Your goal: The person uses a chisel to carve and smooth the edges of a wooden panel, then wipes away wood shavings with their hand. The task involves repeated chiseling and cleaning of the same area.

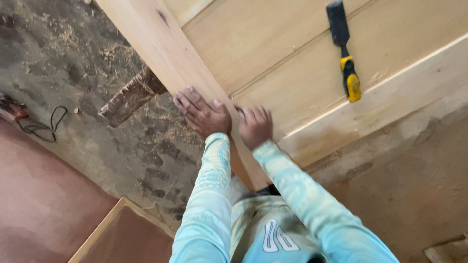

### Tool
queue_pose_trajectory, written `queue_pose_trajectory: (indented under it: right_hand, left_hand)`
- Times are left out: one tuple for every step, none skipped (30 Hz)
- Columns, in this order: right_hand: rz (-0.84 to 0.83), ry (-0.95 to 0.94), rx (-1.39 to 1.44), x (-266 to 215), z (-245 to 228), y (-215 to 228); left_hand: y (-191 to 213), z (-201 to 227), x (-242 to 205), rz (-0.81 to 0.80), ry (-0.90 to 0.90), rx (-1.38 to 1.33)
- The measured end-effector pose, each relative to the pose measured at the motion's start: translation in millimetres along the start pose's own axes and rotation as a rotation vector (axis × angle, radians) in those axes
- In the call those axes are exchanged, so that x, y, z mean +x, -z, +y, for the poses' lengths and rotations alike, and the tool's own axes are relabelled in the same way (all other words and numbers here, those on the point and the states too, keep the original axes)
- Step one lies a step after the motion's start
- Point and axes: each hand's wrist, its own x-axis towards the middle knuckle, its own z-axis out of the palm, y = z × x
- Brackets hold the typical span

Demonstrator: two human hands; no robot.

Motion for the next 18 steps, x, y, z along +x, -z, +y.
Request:
queue_pose_trajectory:
  right_hand:
    - [-0.046,-0.015,-0.027,-17.2,1.3,20.7]
    - [-0.057,-0.015,-0.003,-30.3,4.6,37.0]
    - [-0.069,-0.020,0.023,-35.0,4.5,40.1]
    - [-0.047,-0.013,0.011,-36.0,4.8,37.5]
    - [-0.034,-0.016,-0.002,-38.6,2.1,34.3]
    - [-0.021,-0.018,-0.015,-35.1,-0.5,25.3]
    - [0.003,-0.011,0.003,-15.6,1.0,5.9]
    - [0.027,-0.004,0.022,4.7,1.4,-12.4]
    - [0.033,0.014,0.035,12.5,0.1,-20.4]
    - [0.038,0.031,0.048,15.3,-1.1,-24.0]
    - [0.050,0.046,0.056,14.8,-0.4,-23.2]
    - [0.028,0.024,0.067,8.4,0.5,-15.8]
    - [0.002,0.013,0.083,-0.2,1.6,-3.0]
    - [-0.024,0.003,0.099,-8.6,2.3,10.1]
    - [-0.012,0.022,0.101,-15.7,2.1,20.4]
    - [0.000,0.042,0.103,-17.7,1.3,25.8]
    - [0.014,0.056,0.107,-18.2,-1.5,28.2]
    - [0.019,0.046,0.081,-11.7,-5.0,23.6]
  left_hand:
    - [1.6,-0.3,-1.9,-0.005,0.014,0.004]
    - [1.5,-0.1,-2.1,0.003,0.006,0.024]
    - [0.7,-1.7,-2.2,0.008,-0.006,0.049]
    - [-1.2,-3.0,-1.6,0.014,-0.018,0.073]
    - [-0.7,-6.3,-5.2,0.015,-0.022,0.062]
    - [0.4,-9.1,-9.0,0.016,-0.026,0.051]
    - [-4.1,-4.4,-0.9,0.045,-0.037,0.021]
    - [-6.5,0.0,6.5,0.055,-0.034,0.006]
    - [-4.1,-1.2,5.0,0.047,-0.024,0.004]
    - [-2.0,-2.5,2.9,0.039,-0.014,0.001]
    - [-1.8,-2.5,1.0,0.033,-0.016,0.017]
    - [-1.2,-2.7,-0.7,0.028,-0.018,0.032]
    - [0.1,-2.7,-0.9,0.029,-0.009,0.049]
    - [1.0,-2.1,-0.8,0.021,0.003,0.041]
    - [1.3,-1.8,-1.0,0.011,0.011,0.035]
    - [1.3,-1.3,-1.6,0.001,0.020,0.029]
    - [2.0,-2.5,-3.1,0.021,0.009,0.019]
    - [2.7,-3.2,-5.1,0.041,-0.001,0.009]
